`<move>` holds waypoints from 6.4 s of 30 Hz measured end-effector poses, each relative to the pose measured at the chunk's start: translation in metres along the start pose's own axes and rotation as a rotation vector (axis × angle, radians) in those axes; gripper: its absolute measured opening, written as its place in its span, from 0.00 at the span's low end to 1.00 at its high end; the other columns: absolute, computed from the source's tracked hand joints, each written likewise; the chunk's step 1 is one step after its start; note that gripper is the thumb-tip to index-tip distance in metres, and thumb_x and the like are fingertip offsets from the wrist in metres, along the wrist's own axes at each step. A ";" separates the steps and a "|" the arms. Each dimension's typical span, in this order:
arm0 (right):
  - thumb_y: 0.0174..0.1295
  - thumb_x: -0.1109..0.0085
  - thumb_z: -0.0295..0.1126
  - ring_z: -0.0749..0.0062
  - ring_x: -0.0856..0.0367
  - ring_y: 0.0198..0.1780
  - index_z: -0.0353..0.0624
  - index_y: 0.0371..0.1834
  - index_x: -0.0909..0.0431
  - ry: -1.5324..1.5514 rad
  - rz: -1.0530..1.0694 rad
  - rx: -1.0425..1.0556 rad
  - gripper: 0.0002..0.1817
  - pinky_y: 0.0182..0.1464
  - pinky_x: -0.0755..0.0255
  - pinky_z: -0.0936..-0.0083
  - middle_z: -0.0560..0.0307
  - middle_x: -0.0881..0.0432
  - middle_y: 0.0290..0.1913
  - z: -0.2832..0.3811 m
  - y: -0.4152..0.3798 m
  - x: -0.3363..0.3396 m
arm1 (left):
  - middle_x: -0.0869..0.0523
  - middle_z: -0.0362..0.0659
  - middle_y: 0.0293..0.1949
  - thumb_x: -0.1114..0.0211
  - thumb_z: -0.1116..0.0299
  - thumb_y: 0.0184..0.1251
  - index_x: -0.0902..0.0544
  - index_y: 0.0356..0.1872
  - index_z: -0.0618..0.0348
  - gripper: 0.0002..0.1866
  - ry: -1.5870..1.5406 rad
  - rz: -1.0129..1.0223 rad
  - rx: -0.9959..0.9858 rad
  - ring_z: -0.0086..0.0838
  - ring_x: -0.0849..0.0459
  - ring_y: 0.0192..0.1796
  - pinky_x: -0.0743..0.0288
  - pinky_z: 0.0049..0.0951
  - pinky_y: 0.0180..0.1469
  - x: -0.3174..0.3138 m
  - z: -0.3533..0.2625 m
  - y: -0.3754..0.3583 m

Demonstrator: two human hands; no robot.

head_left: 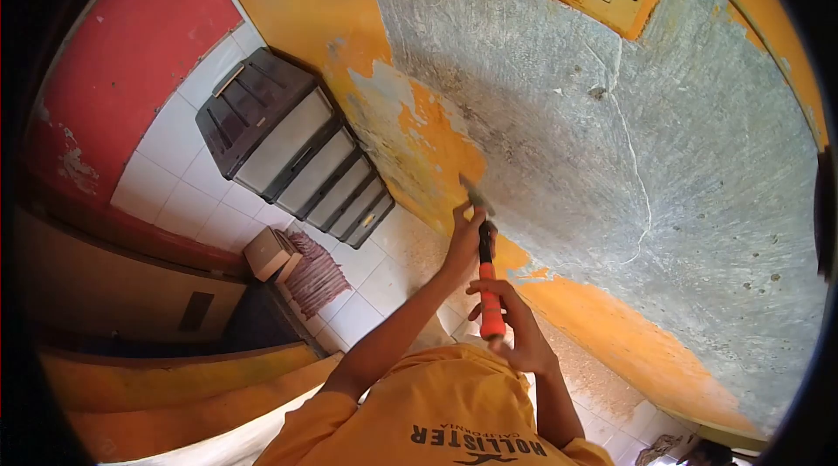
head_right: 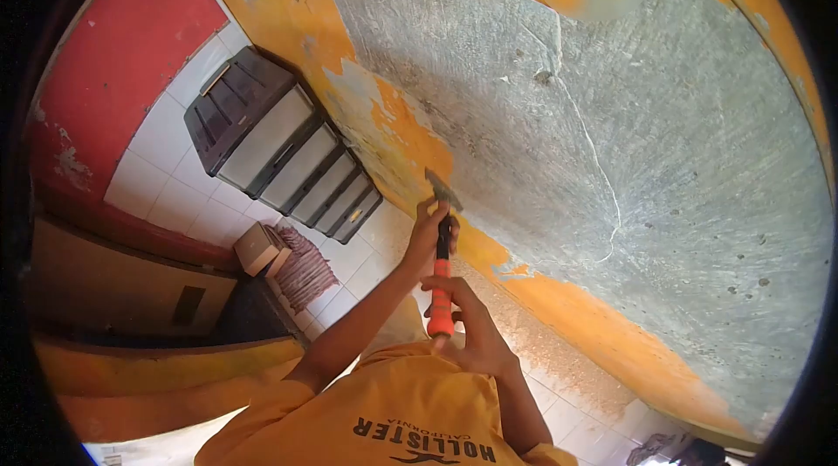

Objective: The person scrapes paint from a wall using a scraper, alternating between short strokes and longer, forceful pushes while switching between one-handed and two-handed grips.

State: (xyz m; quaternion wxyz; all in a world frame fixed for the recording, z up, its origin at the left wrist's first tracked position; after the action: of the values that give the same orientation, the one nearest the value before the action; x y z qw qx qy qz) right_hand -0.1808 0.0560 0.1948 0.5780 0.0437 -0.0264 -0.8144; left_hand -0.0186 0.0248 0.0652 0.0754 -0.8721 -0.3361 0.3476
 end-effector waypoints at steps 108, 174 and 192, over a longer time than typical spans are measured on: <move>0.72 0.48 0.49 0.68 0.31 0.14 0.44 0.10 0.42 -0.397 -0.764 0.689 0.32 0.23 0.35 0.73 0.58 0.32 0.11 0.081 0.115 -0.036 | 0.32 0.47 0.13 0.35 0.70 0.72 0.32 0.13 0.57 0.24 0.662 0.424 -1.034 0.45 0.33 0.18 0.35 0.42 0.30 -0.058 -0.112 0.043; 0.69 0.50 0.44 0.65 0.28 0.14 0.41 0.10 0.36 -0.506 -0.663 0.814 0.28 0.22 0.32 0.70 0.57 0.31 0.12 0.076 0.115 -0.039 | 0.26 0.51 0.15 0.36 0.69 0.74 0.30 0.13 0.59 0.25 0.686 0.399 -1.050 0.50 0.25 0.21 0.32 0.43 0.30 -0.056 -0.104 0.045; 0.64 0.48 0.41 0.66 0.29 0.12 0.41 0.09 0.35 -0.520 -0.596 0.801 0.25 0.20 0.33 0.71 0.56 0.31 0.10 0.076 0.118 -0.041 | 0.31 0.49 0.12 0.35 0.73 0.72 0.34 0.12 0.58 0.26 0.668 0.350 -1.078 0.50 0.29 0.18 0.35 0.44 0.30 -0.055 -0.096 0.048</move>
State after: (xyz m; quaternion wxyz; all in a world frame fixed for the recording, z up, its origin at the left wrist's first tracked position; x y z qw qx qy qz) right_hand -0.0644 0.0551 0.2829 0.2357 0.0632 -0.4615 -0.8529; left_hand 0.0407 -0.0377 0.1498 -0.3297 -0.8904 -0.2747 -0.1520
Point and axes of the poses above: each hand's wrist, its own y-axis towards the middle knuckle, its own x-axis out of the back of the hand, z = x × y, the point moved 7 cm from there along y, towards the middle knuckle
